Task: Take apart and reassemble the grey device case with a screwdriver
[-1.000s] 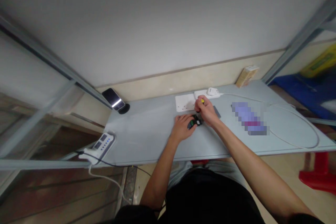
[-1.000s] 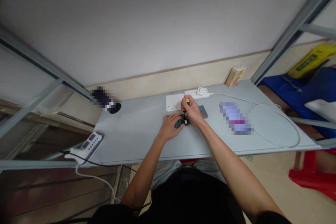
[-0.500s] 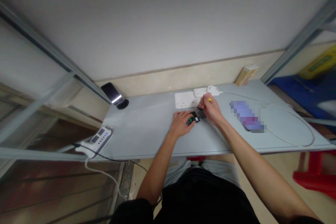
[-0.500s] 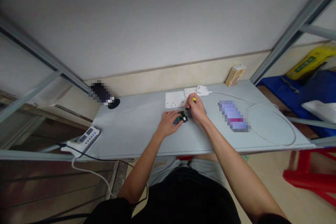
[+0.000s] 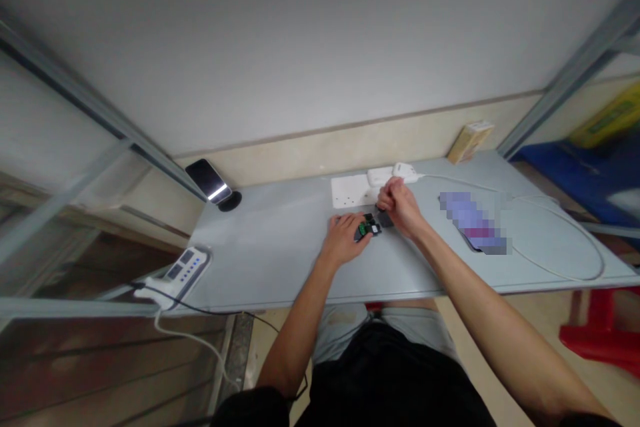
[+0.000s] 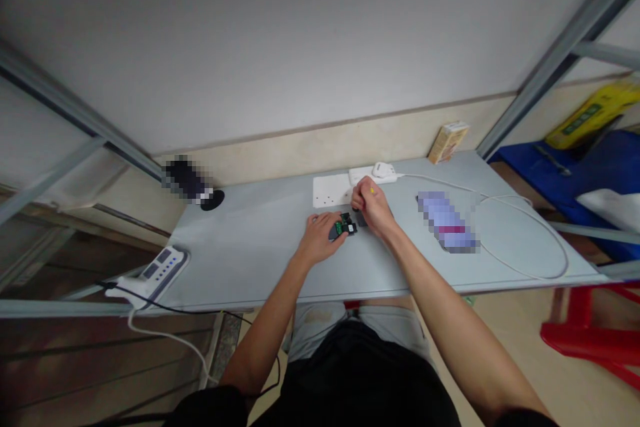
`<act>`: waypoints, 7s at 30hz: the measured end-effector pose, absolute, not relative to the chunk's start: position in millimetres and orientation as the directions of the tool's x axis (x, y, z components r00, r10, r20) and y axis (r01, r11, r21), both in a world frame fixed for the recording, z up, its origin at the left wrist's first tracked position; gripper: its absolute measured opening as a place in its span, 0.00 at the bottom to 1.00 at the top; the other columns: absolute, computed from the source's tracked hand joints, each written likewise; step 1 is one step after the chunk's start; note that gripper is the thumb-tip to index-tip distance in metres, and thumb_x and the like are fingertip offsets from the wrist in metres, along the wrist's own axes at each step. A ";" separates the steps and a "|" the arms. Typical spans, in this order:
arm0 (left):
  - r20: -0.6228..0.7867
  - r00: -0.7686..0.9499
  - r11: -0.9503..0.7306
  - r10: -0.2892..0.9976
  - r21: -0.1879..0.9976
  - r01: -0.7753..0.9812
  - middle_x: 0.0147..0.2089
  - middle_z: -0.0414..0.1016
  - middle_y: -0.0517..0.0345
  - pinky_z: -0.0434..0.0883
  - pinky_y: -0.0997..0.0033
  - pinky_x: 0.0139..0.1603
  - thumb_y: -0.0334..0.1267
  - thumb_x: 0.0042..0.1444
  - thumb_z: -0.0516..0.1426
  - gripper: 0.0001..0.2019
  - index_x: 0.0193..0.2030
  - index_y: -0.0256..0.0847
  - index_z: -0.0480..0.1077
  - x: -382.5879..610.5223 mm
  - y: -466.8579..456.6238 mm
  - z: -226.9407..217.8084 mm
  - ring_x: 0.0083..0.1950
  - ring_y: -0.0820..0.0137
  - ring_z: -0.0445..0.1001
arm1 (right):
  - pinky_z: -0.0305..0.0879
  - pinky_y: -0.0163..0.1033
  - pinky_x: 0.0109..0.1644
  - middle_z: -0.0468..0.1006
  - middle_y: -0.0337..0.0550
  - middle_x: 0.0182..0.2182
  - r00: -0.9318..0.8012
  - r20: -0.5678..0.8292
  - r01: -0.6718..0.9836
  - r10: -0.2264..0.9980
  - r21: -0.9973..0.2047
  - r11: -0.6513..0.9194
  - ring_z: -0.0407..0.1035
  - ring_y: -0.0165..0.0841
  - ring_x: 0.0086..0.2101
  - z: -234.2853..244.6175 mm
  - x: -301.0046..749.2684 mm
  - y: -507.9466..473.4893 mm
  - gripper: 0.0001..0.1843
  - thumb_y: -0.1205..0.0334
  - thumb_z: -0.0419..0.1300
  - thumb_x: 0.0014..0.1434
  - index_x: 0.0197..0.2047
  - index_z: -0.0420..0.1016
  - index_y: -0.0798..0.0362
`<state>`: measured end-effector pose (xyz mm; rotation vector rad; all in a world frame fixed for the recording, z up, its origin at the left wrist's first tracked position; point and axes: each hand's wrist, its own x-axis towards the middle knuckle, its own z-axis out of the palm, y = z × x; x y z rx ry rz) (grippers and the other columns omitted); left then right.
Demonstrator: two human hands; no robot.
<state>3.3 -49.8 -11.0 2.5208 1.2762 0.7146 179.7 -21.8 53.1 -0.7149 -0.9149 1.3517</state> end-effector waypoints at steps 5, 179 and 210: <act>0.307 0.505 -0.592 0.806 0.425 0.685 0.62 0.75 0.53 0.59 0.53 0.65 0.43 0.65 0.59 0.14 0.55 0.43 0.67 3.2 -49.1 -9.6 0.63 0.61 0.71 | 0.66 0.37 0.32 0.68 0.37 0.27 -0.048 0.122 -0.508 0.991 -0.858 0.081 0.66 0.29 0.28 56.8 178.0 -21.4 0.22 0.40 0.67 0.56 0.29 0.68 0.49; 0.219 0.592 -0.610 0.776 0.499 0.615 0.64 0.73 0.57 0.61 0.57 0.67 0.47 0.64 0.61 0.14 0.53 0.46 0.71 3.7 -18.4 -9.4 0.65 0.64 0.69 | 0.66 0.37 0.34 0.73 0.38 0.31 -0.026 0.160 -0.444 0.987 -0.886 0.132 0.68 0.30 0.30 45.0 179.4 -0.9 0.22 0.39 0.69 0.54 0.36 0.72 0.48; 0.200 0.592 -0.600 0.780 0.505 0.620 0.63 0.74 0.56 0.62 0.55 0.67 0.48 0.64 0.60 0.14 0.53 0.47 0.71 4.0 -19.1 -5.8 0.66 0.62 0.69 | 0.57 0.34 0.27 0.66 0.32 0.24 -0.032 0.175 -0.469 0.984 -0.872 0.140 0.60 0.27 0.22 45.1 174.2 -4.4 0.22 0.45 0.73 0.51 0.36 0.67 0.45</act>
